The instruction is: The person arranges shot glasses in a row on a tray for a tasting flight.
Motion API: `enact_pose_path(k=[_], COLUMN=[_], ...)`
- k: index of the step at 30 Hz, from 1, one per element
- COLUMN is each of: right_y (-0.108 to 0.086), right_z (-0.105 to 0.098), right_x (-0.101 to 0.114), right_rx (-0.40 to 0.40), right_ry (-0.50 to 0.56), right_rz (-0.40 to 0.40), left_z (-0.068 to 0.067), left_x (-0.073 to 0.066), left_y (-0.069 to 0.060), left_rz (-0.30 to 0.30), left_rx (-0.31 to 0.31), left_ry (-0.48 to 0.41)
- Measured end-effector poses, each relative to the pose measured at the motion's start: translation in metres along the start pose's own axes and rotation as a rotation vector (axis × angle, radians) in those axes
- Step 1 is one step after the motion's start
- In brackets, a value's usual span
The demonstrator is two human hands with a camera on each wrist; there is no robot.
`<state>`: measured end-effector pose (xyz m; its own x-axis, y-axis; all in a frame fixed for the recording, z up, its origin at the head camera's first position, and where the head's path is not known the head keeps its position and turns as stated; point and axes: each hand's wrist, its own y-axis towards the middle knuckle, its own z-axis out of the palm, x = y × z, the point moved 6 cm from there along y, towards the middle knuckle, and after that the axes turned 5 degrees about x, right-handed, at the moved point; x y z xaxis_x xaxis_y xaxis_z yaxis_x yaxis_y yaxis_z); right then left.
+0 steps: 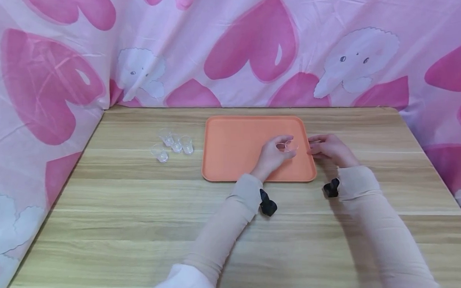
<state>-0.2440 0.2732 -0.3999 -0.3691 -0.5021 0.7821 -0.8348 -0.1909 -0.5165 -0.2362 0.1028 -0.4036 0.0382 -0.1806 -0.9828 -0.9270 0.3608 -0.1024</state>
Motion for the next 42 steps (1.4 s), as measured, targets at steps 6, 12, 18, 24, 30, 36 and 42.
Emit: enact_pose_path(k=[6, 12, 18, 24, 30, 36, 42], right_y=[0.001, 0.0, 0.0, 0.0, -0.001, -0.001, 0.001], right_z=[-0.001, -0.001, 0.001, 0.0, -0.001, -0.001, -0.001], right_x=[-0.001, -0.001, -0.001, -0.001, -0.001, 0.0, -0.001], right_rx=[-0.006, -0.012, -0.015, -0.011, -0.021, -0.027, -0.029], right_ry=[0.034, -0.011, -0.02, -0.024, -0.033, -0.045, -0.048], right_rz=[-0.007, 0.0, 0.005, -0.016, -0.017, -0.014, 0.018], left_z=[0.004, 0.009, 0.01, 0.0, -0.034, -0.088, -0.145], left_x=[0.001, 0.002, 0.0, -0.009, -0.024, -0.041, -0.052], left_y=[0.0, 0.002, -0.001, -0.011, -0.02, -0.032, -0.052], left_rz=[0.01, 0.013, 0.002, -0.004, 0.046, 0.134, 0.175], left_rx=[0.014, 0.033, 0.048, 0.063, 0.016, -0.088, -0.22], left_ry=[0.017, 0.024, 0.035, 0.007, -0.004, -0.006, 0.03])
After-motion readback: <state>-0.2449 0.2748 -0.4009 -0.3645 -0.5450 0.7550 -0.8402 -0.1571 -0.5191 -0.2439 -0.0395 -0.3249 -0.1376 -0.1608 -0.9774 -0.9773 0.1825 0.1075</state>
